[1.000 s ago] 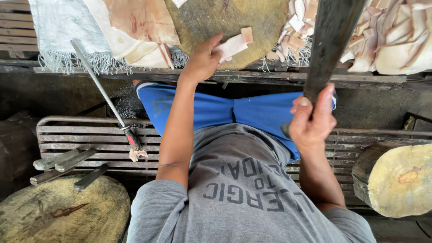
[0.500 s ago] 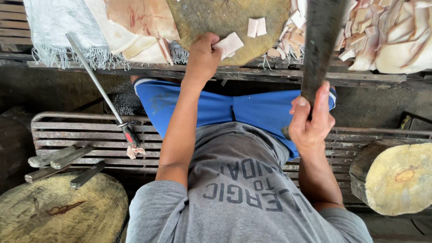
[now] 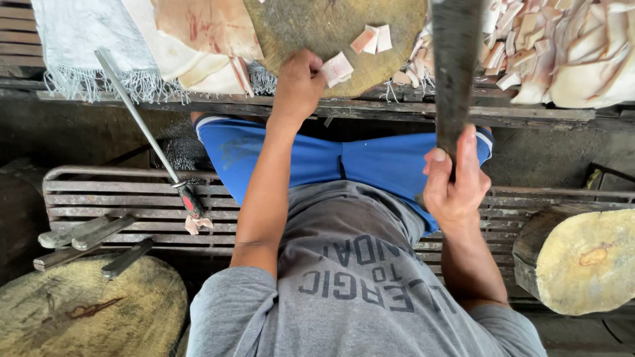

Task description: The person slices pieces of white animal skin into smaller strips on a circular wooden cutting board using a large knife.

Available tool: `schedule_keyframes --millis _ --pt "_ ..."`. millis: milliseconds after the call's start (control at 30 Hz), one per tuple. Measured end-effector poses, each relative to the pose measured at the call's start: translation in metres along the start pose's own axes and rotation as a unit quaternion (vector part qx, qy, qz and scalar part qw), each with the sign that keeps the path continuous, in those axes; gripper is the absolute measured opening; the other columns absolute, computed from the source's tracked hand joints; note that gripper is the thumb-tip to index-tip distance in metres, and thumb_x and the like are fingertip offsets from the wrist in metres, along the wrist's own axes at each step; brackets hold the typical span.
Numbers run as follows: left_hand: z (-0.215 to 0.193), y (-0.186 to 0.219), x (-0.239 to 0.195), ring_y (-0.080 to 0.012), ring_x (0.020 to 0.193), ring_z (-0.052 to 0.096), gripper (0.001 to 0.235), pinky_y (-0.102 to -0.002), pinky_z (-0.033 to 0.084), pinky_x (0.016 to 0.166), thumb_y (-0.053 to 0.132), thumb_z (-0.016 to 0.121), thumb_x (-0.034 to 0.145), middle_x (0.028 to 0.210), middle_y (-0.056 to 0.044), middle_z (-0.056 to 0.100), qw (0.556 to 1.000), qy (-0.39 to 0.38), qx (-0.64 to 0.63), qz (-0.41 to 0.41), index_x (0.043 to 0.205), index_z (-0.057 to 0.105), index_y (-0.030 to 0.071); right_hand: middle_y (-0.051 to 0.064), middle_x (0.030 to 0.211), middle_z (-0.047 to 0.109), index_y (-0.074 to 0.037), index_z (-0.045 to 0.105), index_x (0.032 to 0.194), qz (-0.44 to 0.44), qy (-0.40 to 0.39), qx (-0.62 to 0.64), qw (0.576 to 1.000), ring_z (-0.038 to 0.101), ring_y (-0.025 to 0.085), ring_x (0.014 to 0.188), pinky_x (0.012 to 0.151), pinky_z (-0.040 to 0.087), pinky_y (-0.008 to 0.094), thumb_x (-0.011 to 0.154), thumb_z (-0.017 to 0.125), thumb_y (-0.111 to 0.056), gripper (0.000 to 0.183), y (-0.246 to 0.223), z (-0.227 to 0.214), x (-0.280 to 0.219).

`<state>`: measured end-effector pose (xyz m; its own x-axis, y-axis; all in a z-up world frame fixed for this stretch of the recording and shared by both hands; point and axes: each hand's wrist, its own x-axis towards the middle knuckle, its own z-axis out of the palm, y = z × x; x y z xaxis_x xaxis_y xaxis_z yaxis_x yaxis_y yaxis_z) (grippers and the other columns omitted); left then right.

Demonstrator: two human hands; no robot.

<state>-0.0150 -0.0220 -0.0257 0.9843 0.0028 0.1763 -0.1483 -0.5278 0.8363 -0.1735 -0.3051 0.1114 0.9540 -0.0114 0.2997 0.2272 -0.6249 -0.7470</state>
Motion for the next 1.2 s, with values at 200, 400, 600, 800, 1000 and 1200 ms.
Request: schedule_keyframes --millis 200,400,600,800,1000,1200 --pt "-0.022 0.009 -0.002 -0.0313 0.084 0.073 0.019 -0.039 0.059 0.075 0.006 0.076 0.083 0.094 -0.015 0.071 0.996 -0.047 -0.034 -0.066 0.098 0.066 0.000 0.020 0.088 0.071 -0.013 0.039 0.159 0.007 -0.236 -0.213 0.948 0.068 0.041 0.070 0.065 0.056 0.050 0.092 0.066 -0.001 0.073 0.003 0.049 0.007" --pt "-0.042 0.004 0.020 -0.0367 0.103 0.068 0.028 -0.044 0.055 0.088 0.003 0.075 0.087 0.111 -0.019 0.068 0.999 -0.022 0.026 -0.007 0.112 0.063 0.001 0.028 0.111 0.070 -0.011 0.043 0.158 0.018 -0.133 -0.113 0.984 0.070 0.045 0.092 0.078 0.058 0.048 0.099 0.062 0.000 0.063 -0.007 0.025 0.009" --pt "-0.052 -0.020 0.078 -0.0398 0.119 0.056 0.038 -0.050 0.049 0.101 0.000 0.068 0.095 0.131 -0.018 0.061 0.976 0.117 0.179 -0.023 0.131 0.057 0.005 0.026 0.089 0.071 -0.010 0.049 0.153 0.099 -0.196 -0.103 0.970 0.071 0.043 0.072 0.068 0.058 0.050 0.095 0.063 -0.008 0.059 -0.014 0.018 0.004" --pt "-0.046 -0.032 0.104 -0.0416 0.122 0.052 0.043 -0.056 0.046 0.096 0.011 0.075 0.092 0.131 -0.017 0.060 0.952 0.163 0.260 0.000 0.130 0.056 0.004 0.023 0.072 0.068 -0.008 0.046 0.153 0.075 -0.204 -0.191 0.957 0.066 0.041 0.057 0.057 0.056 0.053 0.101 0.060 -0.014 0.054 0.046 0.029 0.028" --pt "-0.035 -0.039 0.121 -0.0408 0.118 0.052 0.057 -0.057 0.044 0.095 0.031 0.082 0.081 0.133 -0.020 0.055 0.950 0.091 0.284 -0.092 0.124 0.057 0.004 0.013 0.075 0.068 0.004 0.034 0.161 0.124 -0.089 -0.156 0.976 0.067 0.022 0.057 0.051 0.057 0.036 0.110 0.050 -0.001 0.053 0.106 0.009 0.075" --pt "-0.020 -0.075 0.140 -0.0489 0.115 0.051 0.057 -0.062 0.044 0.087 0.046 0.084 0.084 0.121 -0.021 0.061 0.929 0.172 0.328 -0.015 0.118 0.063 0.006 0.007 0.083 0.064 0.004 0.029 0.166 0.161 -0.011 0.040 0.986 0.060 0.011 0.067 0.058 0.050 0.028 0.108 0.044 0.009 0.059 0.103 0.002 0.063"
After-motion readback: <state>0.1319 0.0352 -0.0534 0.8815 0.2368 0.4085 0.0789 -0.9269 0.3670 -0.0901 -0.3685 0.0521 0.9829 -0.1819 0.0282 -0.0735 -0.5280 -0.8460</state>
